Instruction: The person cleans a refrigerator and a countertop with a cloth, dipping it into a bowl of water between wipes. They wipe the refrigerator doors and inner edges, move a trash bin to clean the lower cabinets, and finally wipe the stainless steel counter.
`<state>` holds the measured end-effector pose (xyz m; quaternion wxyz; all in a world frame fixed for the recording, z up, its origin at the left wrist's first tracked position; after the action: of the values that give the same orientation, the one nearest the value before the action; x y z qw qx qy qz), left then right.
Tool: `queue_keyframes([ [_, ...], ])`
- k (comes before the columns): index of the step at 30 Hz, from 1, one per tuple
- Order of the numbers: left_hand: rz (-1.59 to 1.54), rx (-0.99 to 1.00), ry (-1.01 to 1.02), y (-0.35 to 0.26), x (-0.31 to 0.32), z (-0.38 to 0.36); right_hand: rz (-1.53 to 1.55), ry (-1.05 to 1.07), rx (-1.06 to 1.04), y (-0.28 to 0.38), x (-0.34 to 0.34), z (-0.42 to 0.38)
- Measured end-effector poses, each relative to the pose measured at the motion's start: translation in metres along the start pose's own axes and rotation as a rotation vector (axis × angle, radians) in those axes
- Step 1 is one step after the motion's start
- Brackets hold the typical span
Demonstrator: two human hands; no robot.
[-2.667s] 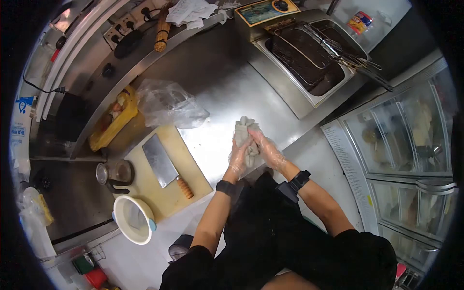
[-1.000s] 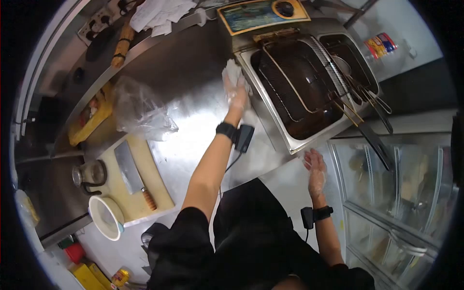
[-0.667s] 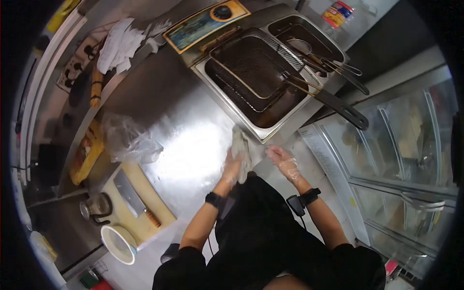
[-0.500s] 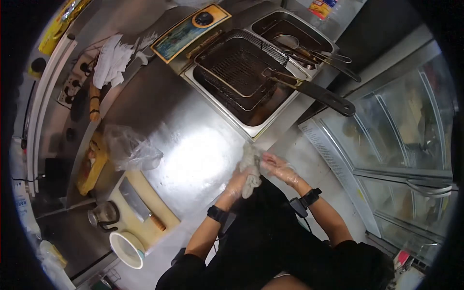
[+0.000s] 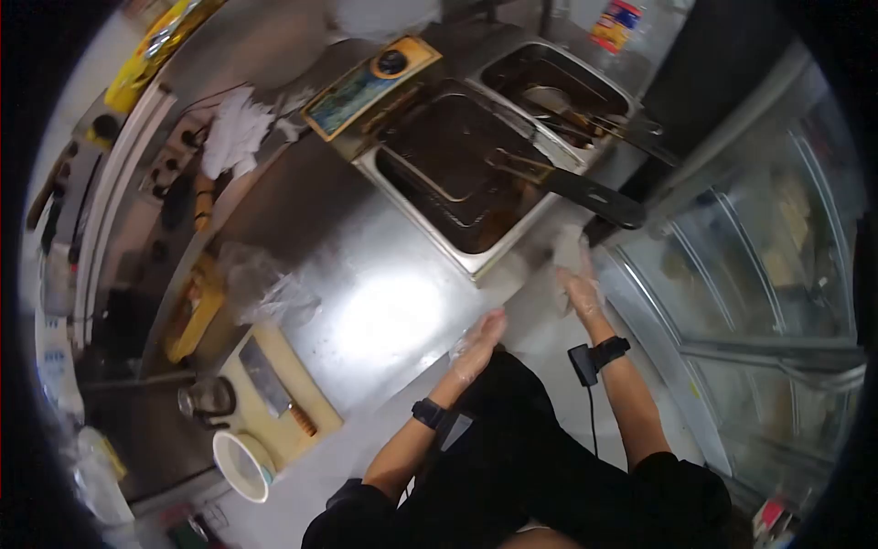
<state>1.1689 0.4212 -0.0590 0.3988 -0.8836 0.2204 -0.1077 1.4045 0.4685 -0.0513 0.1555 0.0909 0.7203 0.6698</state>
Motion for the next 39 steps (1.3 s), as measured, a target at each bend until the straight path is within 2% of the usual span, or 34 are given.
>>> queue_keyframes([
  [1,0.038,-0.079,-0.091,0.019,-0.019,-0.002,-0.319,0.042,-0.153,-0.012,-0.003,0.023],
  [2,0.027,-0.08,-0.128,0.033,-0.035,-0.007,-0.636,0.074,-0.313,0.004,0.009,0.034],
  [3,0.123,-0.069,-0.259,0.045,-0.056,-0.016,-0.761,0.135,-0.173,-0.005,0.014,0.034],
  [4,0.222,-0.058,-0.383,0.053,-0.073,-0.028,-0.75,0.155,-0.188,-0.008,0.025,0.033],
  [6,0.203,-0.002,-0.572,0.06,-0.104,-0.056,-0.958,0.431,-0.186,-0.053,0.049,0.024],
  [7,0.214,0.017,-0.642,0.07,-0.119,-0.065,-1.279,0.328,-0.577,-0.078,0.065,0.014],
  [8,0.174,0.051,-0.704,0.088,-0.136,-0.071,-1.285,0.322,-0.582,-0.07,0.07,0.006],
  [10,0.245,0.009,-0.817,0.099,-0.16,-0.089,-1.325,0.595,-0.398,-0.073,0.097,-0.025],
  [12,0.219,0.016,-0.83,0.108,-0.173,-0.101,-1.421,0.68,-0.413,-0.101,0.123,-0.049],
  [13,0.222,0.076,-0.859,0.107,-0.18,-0.107,-1.429,0.657,-0.396,-0.074,0.128,-0.058],
  [15,0.229,0.146,-0.875,0.104,-0.191,-0.113,-1.149,0.871,-0.232,-0.004,0.145,-0.095],
  [16,0.442,0.228,-0.93,0.092,-0.191,-0.119,-1.153,0.855,-0.225,-0.014,0.149,-0.1],
  [17,0.655,0.312,-0.983,0.083,-0.19,-0.124,-1.034,0.837,-0.331,-0.018,0.164,-0.108],
  [18,0.634,0.196,-0.935,0.089,-0.202,-0.115,-0.913,0.819,-0.436,-0.021,0.176,-0.116],
  [19,0.636,0.203,-0.929,0.085,-0.211,-0.115,-0.917,0.811,-0.434,-0.015,0.184,-0.122],
  [21,0.862,0.072,-0.854,0.087,-0.222,-0.113,-0.72,0.829,-0.32,0.017,0.204,-0.134],
  [22,1.01,0.067,-0.926,0.1,-0.236,-0.108,-0.726,0.828,-0.319,0.033,0.214,-0.139],
  [23,1.003,0.066,-0.926,0.107,-0.248,-0.109,-0.728,0.755,-0.26,0.047,0.219,-0.141],
  [25,1.218,0.101,-0.91,0.117,-0.264,-0.112,-0.701,0.676,-0.151,0.081,0.234,-0.146],
  [26,1.083,-0.095,-0.812,0.107,-0.27,-0.126,-0.738,0.534,-0.33,0.063,0.246,-0.141],
  [27,1.072,-0.2,-0.768,0.106,-0.277,-0.131,-0.759,0.392,-0.51,0.044,0.254,-0.139],
  [28,1.056,-0.305,-0.725,0.114,-0.285,-0.136,-0.881,0.383,-0.568,0.047,0.264,-0.14],
  [29,1.168,-0.345,-0.766,0.119,-0.289,-0.141,-0.943,0.405,-0.556,0.034,0.271,-0.141],
  [30,1.22,-0.398,-0.712,0.13,-0.289,-0.141,-1.009,0.418,-0.543,0.019,0.277,-0.144],
  [31,1.271,-0.447,-0.645,0.127,-0.285,-0.148,-1.098,0.486,-0.34,0.005,0.278,-0.148],
  [34,1.34,-0.441,-0.615,0.147,-0.287,-0.146,-1.214,0.453,-0.326,0.003,0.292,-0.145],
  [36,1.31,-0.505,-0.573,0.145,-0.285,-0.151,-1.204,0.402,-0.378,-0.004,0.301,-0.135],
  [38,1.232,-0.556,-0.548,0.136,-0.284,-0.156,-1.352,0.389,-0.506,-0.01,0.315,-0.113],
  [39,1.213,-0.568,-0.555,0.138,-0.286,-0.154,-1.275,0.34,-0.534,-0.014,0.32,-0.102],
])
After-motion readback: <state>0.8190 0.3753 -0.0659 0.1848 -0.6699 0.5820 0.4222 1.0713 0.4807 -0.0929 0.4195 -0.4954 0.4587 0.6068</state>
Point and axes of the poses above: each hand's wrist, its own z-axis towards the middle knuckle, its own x-axis out of the palm, y = z × x, the point moved 8 cm from there along z, towards the middle knuckle, and after that the axes turned 13 degrees about -x, right-handed, at the moved point
